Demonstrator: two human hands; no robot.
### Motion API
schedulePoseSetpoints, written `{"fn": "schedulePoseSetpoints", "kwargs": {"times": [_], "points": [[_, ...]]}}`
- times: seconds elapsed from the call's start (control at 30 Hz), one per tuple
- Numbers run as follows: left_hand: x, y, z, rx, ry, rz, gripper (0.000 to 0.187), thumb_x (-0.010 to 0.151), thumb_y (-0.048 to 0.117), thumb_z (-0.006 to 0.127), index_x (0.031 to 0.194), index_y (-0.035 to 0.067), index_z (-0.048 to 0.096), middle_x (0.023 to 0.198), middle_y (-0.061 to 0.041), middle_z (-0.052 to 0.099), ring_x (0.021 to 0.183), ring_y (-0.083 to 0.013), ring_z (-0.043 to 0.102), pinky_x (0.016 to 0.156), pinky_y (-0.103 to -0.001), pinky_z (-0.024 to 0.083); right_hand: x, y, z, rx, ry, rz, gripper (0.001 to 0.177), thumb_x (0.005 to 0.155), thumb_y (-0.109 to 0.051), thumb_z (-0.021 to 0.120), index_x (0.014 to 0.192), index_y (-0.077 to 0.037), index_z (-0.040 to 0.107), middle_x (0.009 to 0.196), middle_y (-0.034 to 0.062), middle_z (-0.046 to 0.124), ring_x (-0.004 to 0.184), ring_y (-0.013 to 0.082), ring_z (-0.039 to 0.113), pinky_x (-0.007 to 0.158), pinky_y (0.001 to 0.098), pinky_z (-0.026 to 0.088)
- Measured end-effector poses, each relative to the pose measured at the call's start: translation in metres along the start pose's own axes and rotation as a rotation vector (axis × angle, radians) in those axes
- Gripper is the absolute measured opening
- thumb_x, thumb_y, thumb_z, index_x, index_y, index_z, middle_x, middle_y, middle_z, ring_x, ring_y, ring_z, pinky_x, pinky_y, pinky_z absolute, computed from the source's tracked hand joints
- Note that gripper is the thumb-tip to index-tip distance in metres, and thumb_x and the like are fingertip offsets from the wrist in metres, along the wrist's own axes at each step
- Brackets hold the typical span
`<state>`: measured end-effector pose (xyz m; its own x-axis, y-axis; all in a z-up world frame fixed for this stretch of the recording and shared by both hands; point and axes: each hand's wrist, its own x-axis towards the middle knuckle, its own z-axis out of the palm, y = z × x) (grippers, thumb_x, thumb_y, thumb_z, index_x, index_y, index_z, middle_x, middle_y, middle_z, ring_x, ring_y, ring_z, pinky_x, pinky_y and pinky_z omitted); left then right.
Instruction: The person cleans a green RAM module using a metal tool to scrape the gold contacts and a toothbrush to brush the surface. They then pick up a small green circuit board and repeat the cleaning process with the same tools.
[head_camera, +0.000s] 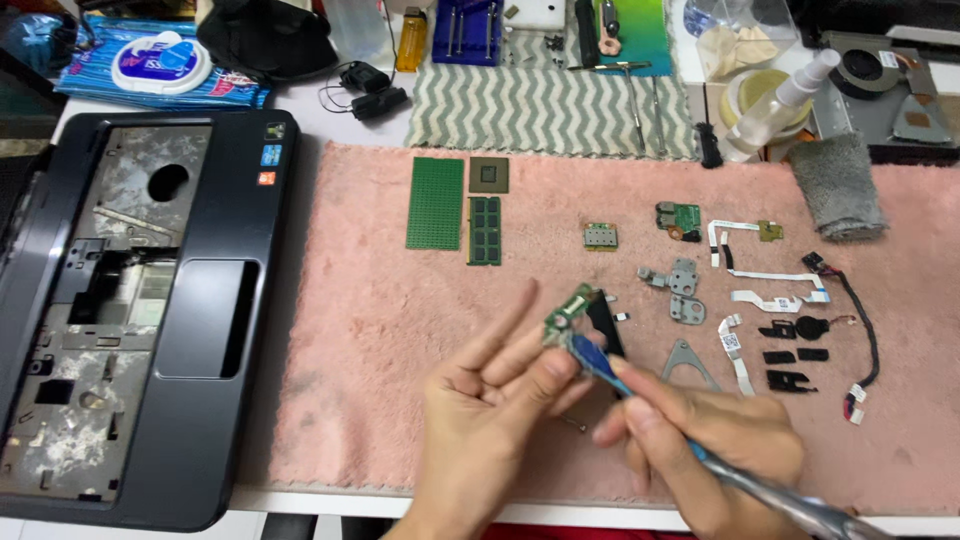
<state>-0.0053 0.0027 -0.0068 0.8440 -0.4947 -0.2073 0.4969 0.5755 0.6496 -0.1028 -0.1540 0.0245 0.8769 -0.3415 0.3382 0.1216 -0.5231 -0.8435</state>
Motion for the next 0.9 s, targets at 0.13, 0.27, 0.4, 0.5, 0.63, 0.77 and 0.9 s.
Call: {"fn": "schedulePoseSetpoints", "kwargs": {"times": [0.13, 0.27, 0.4, 0.5, 0.63, 0.77, 0.9], "points": [[0.006, 0.013, -0.012, -0.003, 0.045, 0.052, 0.076, 0.100, 0.004, 0.080, 0.170, -0.002, 0.053, 0.156, -0.028, 0.076, 0.128, -0.0384, 0.083, 0.107, -0.050, 0.071, -0.002, -0.002, -0.009, -0.054, 0.025, 0.139, 0.032, 0.095, -0.013, 0.071, 0.121, -0.013, 0.091, 0.065, 0.0032, 0.086, 0.033, 0.0077, 0.060, 0.048, 0.0171, 0.057], [0.004, 0.023, -0.014, -0.034, 0.019, 0.058, 0.056, 0.103, 0.001, 0.076, 0.156, -0.008, 0.064, 0.154, -0.035, 0.075, 0.130, -0.0444, 0.082, 0.109, -0.052, 0.071, 0.025, 0.009, -0.015, -0.294, -0.038, 0.074, 0.035, 0.102, -0.012, 0.074, 0.136, -0.011, 0.086, 0.086, 0.0012, 0.095, 0.054, 0.0069, 0.080, 0.054, 0.0222, 0.063], [0.004, 0.032, -0.016, -0.227, -0.095, -0.020, 0.044, 0.108, 0.000, 0.073, 0.150, -0.004, 0.062, 0.152, -0.033, 0.071, 0.143, -0.0489, 0.072, 0.124, -0.052, 0.060, 0.073, 0.017, -0.014, -0.449, -0.184, -0.338, 0.044, 0.111, 0.000, 0.069, 0.154, -0.001, 0.074, 0.130, 0.0144, 0.085, 0.101, 0.0200, 0.080, 0.104, 0.0344, 0.059], [0.002, 0.043, -0.016, -0.255, -0.082, -0.127, 0.039, 0.110, 0.002, 0.067, 0.148, -0.006, 0.064, 0.155, -0.035, 0.072, 0.146, -0.0505, 0.070, 0.128, -0.054, 0.056, 0.101, 0.074, -0.030, -0.617, -0.432, -0.351, 0.079, 0.093, 0.015, 0.067, 0.167, -0.011, 0.065, 0.100, 0.0080, 0.062, 0.087, 0.0269, 0.062, 0.078, 0.0402, 0.050], [0.002, 0.052, -0.008, -0.239, 0.054, -0.216, 0.050, 0.101, -0.005, 0.069, 0.150, -0.009, 0.063, 0.152, -0.036, 0.075, 0.141, -0.0502, 0.074, 0.125, -0.053, 0.058, 0.149, 0.092, -0.018, -0.691, -0.360, -0.552, 0.058, 0.098, 0.017, 0.070, 0.155, 0.012, 0.066, 0.131, 0.0225, 0.067, 0.119, 0.0432, 0.069, 0.115, 0.0608, 0.062], [0.002, 0.047, -0.015, -0.213, -0.035, -0.209, 0.054, 0.103, -0.002, 0.073, 0.155, -0.011, 0.060, 0.152, -0.035, 0.073, 0.134, -0.0441, 0.077, 0.121, -0.048, 0.062, 0.167, 0.042, -0.001, -0.842, -0.426, -0.030, 0.076, 0.095, -0.027, 0.055, 0.168, -0.007, 0.056, 0.144, 0.0198, 0.061, 0.130, 0.0384, 0.058, 0.114, 0.0554, 0.048], [0.002, 0.053, -0.018, -0.218, -0.166, -0.207, 0.059, 0.111, 0.007, 0.071, 0.163, -0.013, 0.053, 0.161, -0.032, 0.068, 0.146, -0.0454, 0.070, 0.124, -0.045, 0.059, 0.133, 0.051, -0.016, -1.060, -0.380, -0.464, 0.115, 0.054, 0.022, 0.069, 0.163, -0.016, 0.059, 0.169, 0.0255, 0.053, 0.145, 0.0495, 0.054, 0.117, 0.0613, 0.051]]}}
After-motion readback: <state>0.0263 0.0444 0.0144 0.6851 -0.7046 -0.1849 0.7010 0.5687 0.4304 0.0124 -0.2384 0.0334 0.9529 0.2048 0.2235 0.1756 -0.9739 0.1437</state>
